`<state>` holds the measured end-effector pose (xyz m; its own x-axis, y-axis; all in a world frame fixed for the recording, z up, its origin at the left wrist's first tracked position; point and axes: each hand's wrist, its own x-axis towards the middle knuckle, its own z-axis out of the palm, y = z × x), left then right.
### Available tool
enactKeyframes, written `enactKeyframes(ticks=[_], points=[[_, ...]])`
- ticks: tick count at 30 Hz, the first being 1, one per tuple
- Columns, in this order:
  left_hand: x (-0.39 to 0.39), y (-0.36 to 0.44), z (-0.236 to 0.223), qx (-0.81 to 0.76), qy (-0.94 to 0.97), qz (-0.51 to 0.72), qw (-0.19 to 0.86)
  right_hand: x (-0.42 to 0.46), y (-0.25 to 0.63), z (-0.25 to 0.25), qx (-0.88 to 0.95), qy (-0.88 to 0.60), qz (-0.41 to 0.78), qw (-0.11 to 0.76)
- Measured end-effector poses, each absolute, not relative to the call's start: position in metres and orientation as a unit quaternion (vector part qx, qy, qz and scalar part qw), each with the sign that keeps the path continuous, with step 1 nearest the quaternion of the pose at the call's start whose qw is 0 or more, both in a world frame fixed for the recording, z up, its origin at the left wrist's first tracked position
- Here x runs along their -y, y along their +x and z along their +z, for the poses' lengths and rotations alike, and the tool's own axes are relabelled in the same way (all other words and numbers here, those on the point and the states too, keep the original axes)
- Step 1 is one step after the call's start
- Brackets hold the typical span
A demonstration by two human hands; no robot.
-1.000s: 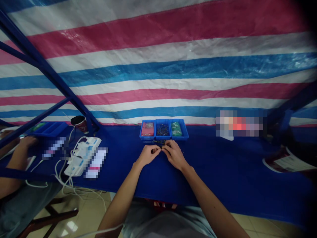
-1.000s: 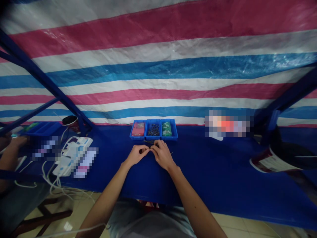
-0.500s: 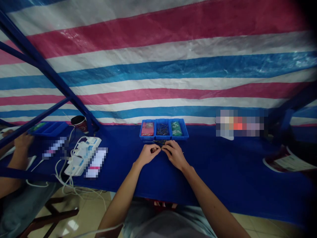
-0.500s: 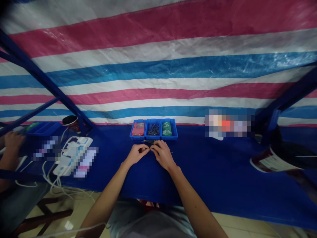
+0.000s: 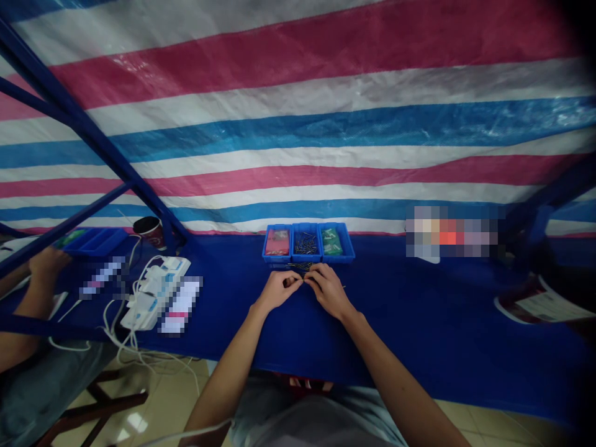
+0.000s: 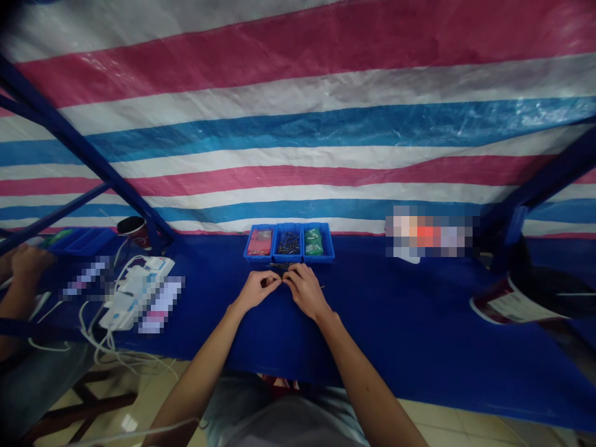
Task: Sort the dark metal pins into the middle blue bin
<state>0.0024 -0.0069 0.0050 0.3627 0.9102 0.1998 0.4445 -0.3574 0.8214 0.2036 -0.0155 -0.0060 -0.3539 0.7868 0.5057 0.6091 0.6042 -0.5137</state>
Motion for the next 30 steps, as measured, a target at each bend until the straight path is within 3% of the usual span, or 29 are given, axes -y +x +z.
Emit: enactKeyframes(ticks=[30], points=[[0.0065,0.0024,0.0053,-0.447,0.737,0.351,0.366,0.0158,0.2043,-0.0061,0.814,-0.421,0.122,0.381]])
